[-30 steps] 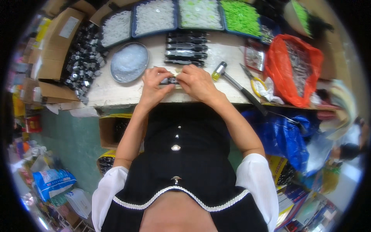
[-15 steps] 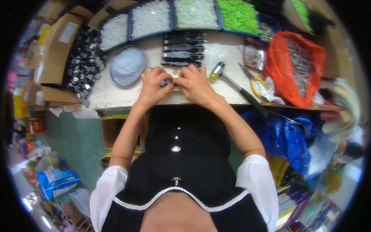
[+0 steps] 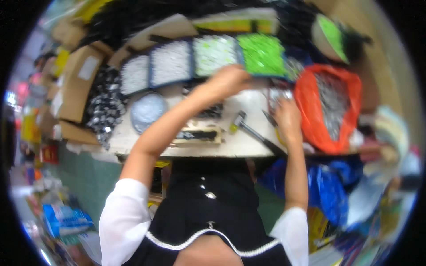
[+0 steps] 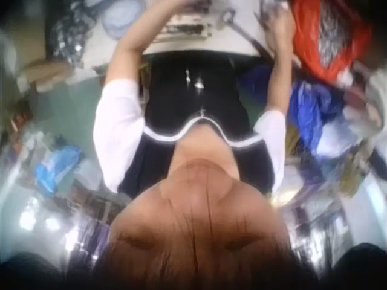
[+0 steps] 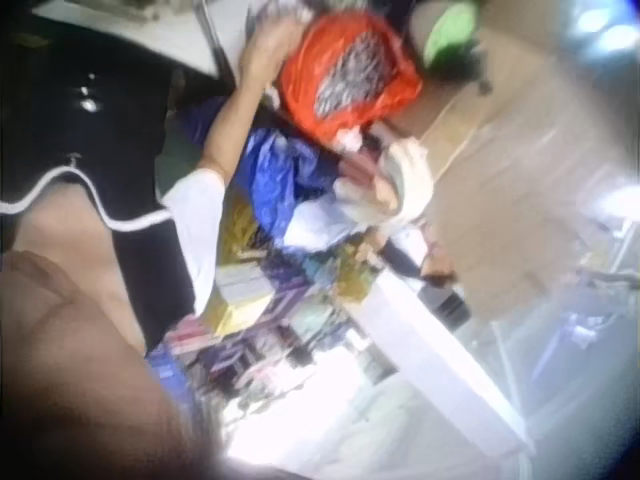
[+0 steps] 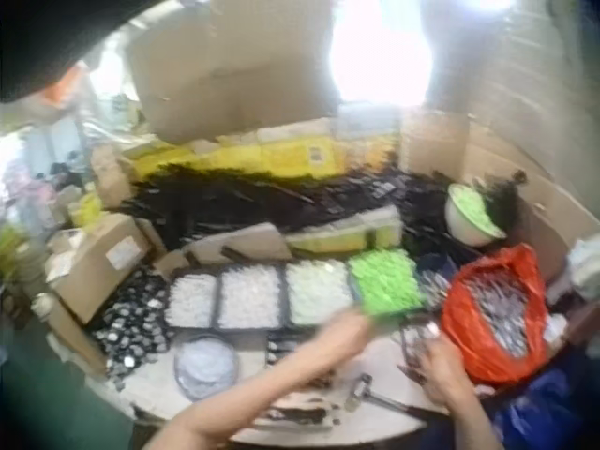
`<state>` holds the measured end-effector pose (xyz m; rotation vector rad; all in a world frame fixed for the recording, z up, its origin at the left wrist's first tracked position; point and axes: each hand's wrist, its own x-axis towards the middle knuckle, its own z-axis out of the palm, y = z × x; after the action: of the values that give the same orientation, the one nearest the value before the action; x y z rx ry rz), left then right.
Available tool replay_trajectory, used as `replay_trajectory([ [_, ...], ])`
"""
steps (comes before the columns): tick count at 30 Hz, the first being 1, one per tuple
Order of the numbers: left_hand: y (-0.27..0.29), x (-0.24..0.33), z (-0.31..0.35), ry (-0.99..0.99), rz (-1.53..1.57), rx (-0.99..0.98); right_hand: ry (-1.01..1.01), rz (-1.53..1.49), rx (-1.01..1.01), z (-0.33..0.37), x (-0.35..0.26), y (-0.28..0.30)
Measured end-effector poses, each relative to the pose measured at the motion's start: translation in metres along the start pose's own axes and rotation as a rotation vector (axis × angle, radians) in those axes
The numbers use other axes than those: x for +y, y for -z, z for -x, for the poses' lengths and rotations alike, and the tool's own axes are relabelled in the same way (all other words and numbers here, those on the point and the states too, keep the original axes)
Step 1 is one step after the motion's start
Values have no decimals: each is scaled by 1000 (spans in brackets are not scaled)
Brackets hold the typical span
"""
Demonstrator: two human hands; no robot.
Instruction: The person assembles small lock components at a cluttered workbench. They pick up metal pins and plastic inserts, place them into a jig, and use a hammer to secure the parts. The person repeats this process for multiple units, occasionally using pliers to adjust components.
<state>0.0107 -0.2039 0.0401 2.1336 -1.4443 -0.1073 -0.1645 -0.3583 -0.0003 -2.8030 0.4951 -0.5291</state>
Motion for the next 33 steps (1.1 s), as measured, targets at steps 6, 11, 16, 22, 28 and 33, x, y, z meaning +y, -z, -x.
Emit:
replay_trajectory([
  [6, -65, 3, -98, 24, -299, 89, -146, 244, -191, -10, 6, -4],
  [11, -62, -15, -95, -45, -330, 117, -147, 300, -298, -18, 11, -10],
  [16, -57, -28, -92, -52, -373, 218, -101, 236, -251, -20, 16, -18],
  [22, -77, -49, -129, 115, -161, 369, 21, 55, -93, -16, 36, -19],
  [28, -64, -49, -126, 148, 204, 637, 43, -27, 20, -15, 34, -16],
  [33, -50, -55, -102, 83, 500, 631, 23, 60, 17, -18, 37, -19],
])
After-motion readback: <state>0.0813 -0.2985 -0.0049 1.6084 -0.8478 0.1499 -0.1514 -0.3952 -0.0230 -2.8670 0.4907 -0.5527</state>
